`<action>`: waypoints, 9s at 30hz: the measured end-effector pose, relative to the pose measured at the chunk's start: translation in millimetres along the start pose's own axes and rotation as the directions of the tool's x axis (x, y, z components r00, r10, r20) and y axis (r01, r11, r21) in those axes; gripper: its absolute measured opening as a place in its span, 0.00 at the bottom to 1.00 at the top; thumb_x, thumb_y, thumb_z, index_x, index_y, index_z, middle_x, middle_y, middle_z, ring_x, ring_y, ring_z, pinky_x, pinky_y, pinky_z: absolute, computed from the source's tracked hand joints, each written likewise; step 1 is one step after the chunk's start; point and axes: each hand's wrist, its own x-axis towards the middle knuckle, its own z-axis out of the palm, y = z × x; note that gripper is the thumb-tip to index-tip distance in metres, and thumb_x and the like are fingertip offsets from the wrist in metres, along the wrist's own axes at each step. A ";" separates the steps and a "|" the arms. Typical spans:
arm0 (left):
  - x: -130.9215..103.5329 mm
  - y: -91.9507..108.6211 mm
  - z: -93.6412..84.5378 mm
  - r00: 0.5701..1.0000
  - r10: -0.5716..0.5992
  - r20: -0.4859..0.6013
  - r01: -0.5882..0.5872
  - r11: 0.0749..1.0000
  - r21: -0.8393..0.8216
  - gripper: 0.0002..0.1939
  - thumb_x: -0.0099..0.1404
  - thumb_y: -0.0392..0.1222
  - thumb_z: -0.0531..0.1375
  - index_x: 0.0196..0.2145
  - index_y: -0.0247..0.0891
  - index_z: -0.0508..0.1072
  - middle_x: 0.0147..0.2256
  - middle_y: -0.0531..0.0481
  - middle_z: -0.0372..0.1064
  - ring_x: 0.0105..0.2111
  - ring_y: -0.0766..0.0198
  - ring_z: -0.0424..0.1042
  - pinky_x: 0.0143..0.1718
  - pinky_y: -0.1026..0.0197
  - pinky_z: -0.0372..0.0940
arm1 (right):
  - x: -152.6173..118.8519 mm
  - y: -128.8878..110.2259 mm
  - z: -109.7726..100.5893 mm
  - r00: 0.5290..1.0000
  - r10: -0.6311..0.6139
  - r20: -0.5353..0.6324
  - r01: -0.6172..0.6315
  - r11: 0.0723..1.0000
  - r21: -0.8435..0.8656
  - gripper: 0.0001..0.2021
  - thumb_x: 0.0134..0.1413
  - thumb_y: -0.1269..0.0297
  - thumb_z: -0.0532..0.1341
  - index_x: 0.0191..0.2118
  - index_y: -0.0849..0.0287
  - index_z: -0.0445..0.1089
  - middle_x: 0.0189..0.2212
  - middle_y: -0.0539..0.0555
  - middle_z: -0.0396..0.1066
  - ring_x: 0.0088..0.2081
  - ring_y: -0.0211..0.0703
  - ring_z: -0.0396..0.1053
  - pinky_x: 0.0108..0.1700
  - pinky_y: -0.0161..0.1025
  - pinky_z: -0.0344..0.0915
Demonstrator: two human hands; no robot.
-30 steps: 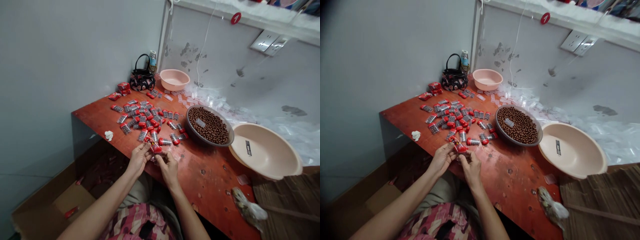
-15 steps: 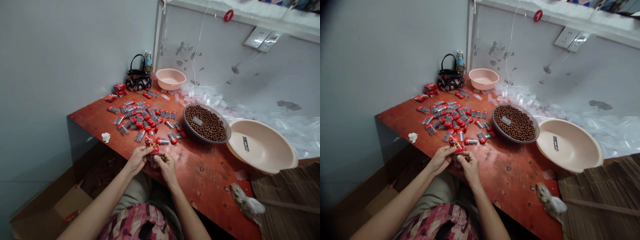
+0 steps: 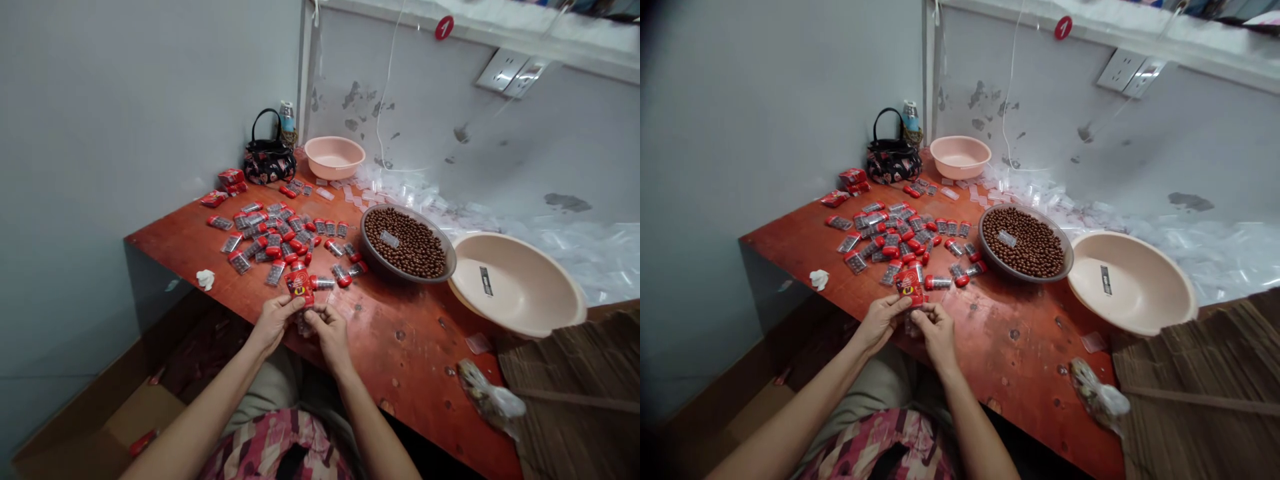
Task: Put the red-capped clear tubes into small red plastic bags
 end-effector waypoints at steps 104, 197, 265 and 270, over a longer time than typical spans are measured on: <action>-99.6 -14.9 -72.5 0.795 -0.098 -0.599 -0.098 0.953 -0.286 0.16 0.54 0.47 0.58 0.38 0.36 0.68 0.41 0.38 0.69 0.40 0.56 0.69 0.40 0.55 0.65 | -31.9 21.2 32.1 0.986 0.059 0.156 -0.052 0.997 -0.049 0.11 0.37 0.64 0.65 0.29 0.58 0.62 0.20 0.46 0.64 0.20 0.34 0.62 0.21 0.32 0.61; -16.6 0.8 -4.1 0.999 0.018 -0.033 -0.009 0.971 0.237 0.13 0.49 0.45 0.61 0.21 0.30 0.71 0.17 0.49 0.68 0.16 0.65 0.66 0.17 0.65 0.59 | -30.8 6.1 2.0 0.997 -0.073 -0.012 0.069 0.980 -0.188 0.12 0.53 0.58 0.53 0.40 0.61 0.62 0.18 0.47 0.66 0.17 0.32 0.64 0.20 0.29 0.63; -65.9 -27.9 -12.3 0.973 0.025 -0.230 -0.036 0.999 -0.041 0.12 0.49 0.42 0.63 0.17 0.31 0.68 0.17 0.53 0.62 0.20 0.69 0.62 0.23 0.65 0.60 | -29.3 19.6 28.0 0.990 0.095 0.105 -0.117 0.968 0.223 0.12 0.43 0.61 0.63 0.30 0.60 0.60 0.15 0.44 0.67 0.14 0.34 0.66 0.17 0.29 0.64; -80.7 -12.8 -42.2 0.894 0.035 -0.446 -0.142 0.968 -0.208 0.20 0.53 0.54 0.57 0.34 0.33 0.72 0.37 0.41 0.71 0.38 0.56 0.70 0.35 0.58 0.66 | -27.9 14.9 20.3 0.987 0.111 0.120 -0.134 0.970 0.204 0.13 0.42 0.63 0.63 0.32 0.60 0.60 0.19 0.47 0.70 0.17 0.35 0.68 0.17 0.29 0.64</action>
